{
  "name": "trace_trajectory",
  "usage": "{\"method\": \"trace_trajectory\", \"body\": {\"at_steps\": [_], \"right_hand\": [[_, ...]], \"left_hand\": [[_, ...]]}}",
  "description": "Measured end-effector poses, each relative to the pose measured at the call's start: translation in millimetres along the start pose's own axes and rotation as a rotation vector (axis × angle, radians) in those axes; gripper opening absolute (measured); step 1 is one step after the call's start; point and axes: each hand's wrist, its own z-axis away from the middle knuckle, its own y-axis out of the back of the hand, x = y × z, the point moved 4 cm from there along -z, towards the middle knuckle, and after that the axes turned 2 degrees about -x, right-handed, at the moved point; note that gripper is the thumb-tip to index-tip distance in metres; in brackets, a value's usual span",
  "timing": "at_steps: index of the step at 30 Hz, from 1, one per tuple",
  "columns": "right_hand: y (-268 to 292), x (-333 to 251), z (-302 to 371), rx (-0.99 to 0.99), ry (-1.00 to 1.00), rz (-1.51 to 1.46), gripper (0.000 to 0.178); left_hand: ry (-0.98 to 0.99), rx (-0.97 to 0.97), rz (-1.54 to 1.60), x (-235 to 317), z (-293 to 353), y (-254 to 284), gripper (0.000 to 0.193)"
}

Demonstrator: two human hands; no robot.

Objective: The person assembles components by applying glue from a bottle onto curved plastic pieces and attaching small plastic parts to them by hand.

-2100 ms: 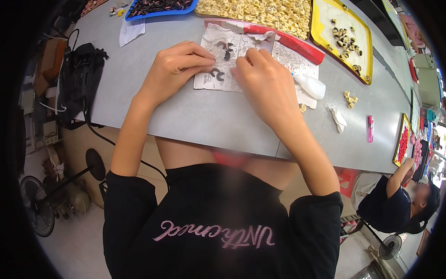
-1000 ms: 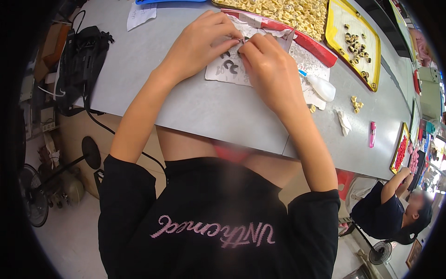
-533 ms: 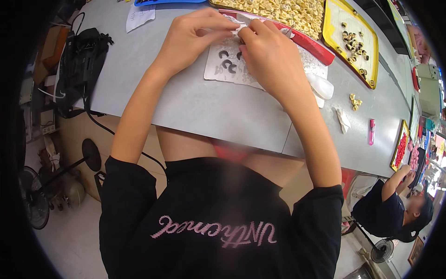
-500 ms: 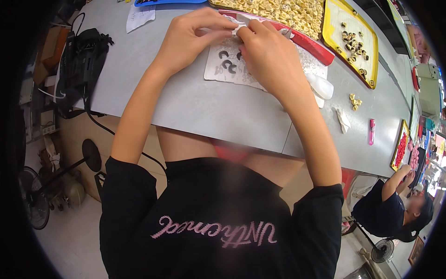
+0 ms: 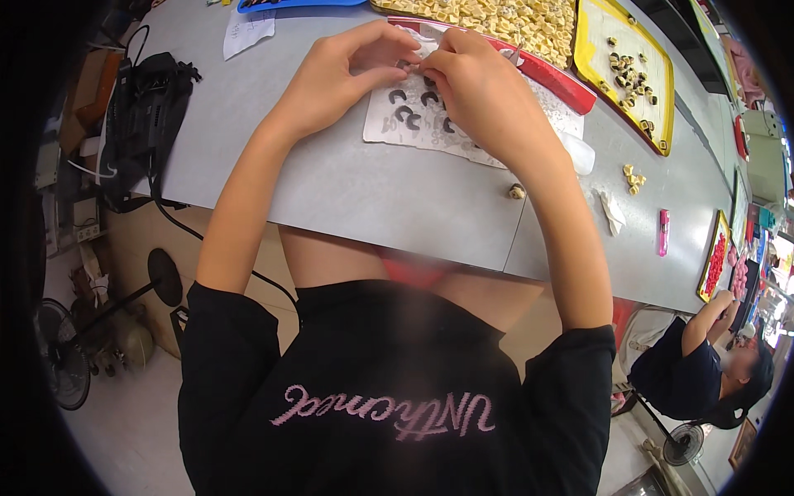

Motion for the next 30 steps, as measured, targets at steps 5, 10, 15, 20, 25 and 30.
{"method": "trace_trajectory", "body": {"at_steps": [5, 10, 15, 20, 25, 30], "right_hand": [[-2, -1, 3, 0.024, 0.025, 0.126, 0.01], [8, -4, 6, 0.089, 0.061, 0.112, 0.009], [16, -1, 11, 0.093, 0.126, 0.062, 0.012], [6, -1, 11, -0.022, 0.18, 0.09, 0.011], [2, 3, 10, -0.087, 0.1, 0.093, 0.021], [25, -1, 15, 0.215, 0.201, 0.069, 0.011]], "left_hand": [[0.035, -0.006, -0.045, 0, 0, 1, 0.028], [-0.012, 0.023, -0.135, 0, 2, 2, 0.018], [-0.07, 0.017, -0.253, 6, 2, 1, 0.011], [-0.138, 0.074, -0.321, 1, 4, -3, 0.013], [-0.156, 0.145, -0.39, -2, 3, -3, 0.015], [-0.292, 0.185, -0.561, 9, 6, -7, 0.013]]}}
